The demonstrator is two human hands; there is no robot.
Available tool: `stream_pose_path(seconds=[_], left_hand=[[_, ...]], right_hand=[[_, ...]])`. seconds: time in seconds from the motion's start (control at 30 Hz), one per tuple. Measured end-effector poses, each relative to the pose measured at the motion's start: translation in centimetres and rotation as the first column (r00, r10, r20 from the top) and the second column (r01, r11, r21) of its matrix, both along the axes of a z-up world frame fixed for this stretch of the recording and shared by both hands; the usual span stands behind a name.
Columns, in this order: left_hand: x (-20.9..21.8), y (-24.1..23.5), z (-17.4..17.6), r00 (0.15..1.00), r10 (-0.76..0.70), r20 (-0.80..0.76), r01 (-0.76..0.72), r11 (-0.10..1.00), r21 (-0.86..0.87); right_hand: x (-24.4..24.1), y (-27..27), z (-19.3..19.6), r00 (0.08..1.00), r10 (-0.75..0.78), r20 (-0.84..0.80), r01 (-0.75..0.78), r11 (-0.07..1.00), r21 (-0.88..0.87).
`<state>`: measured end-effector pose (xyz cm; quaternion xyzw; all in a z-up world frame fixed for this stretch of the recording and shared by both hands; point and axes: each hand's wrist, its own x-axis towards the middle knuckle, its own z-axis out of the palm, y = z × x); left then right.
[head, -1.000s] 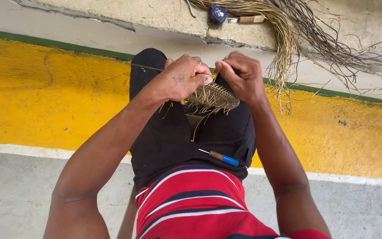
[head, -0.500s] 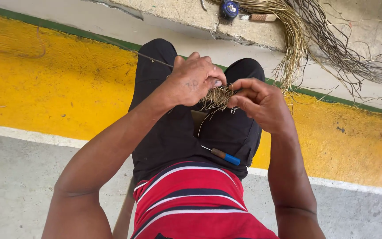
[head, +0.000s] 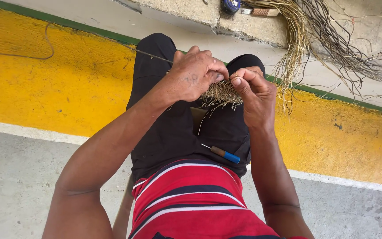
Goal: The recorder is weaving a small round mat or basket base using fibers and a needle-like tool.
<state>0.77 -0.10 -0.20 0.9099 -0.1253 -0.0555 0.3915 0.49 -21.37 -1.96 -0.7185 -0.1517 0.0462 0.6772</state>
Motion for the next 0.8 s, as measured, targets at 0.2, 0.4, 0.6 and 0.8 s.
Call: stream_pose_path(seconds=[0.2,0.4,0.6,0.8], left_hand=[[0.1,0.0,-0.6,1.0,-0.001,0.023,0.002,1.0,-0.025],[0.3,-0.2,-1.1,0.997,0.008,0.078,-0.005,0.999,-0.031],[-0.5,0.1,-1.1,0.989,0.051,0.138,-0.03,0.989,-0.148],[-1.8,0.1,-0.5,0.971,0.071,0.23,-0.024,0.979,-0.203]], right_hand=[[-0.1,0.0,0.0,1.0,0.001,0.003,0.0,1.0,-0.022],[-0.3,0.7,-0.8,0.932,-0.006,0.363,0.147,0.921,-0.36],[1.5,-1.3,-1.3,0.927,0.198,0.318,-0.067,0.923,-0.378],[6.7,0.1,2.2,0.845,0.387,-0.369,-0.518,0.762,-0.388]])
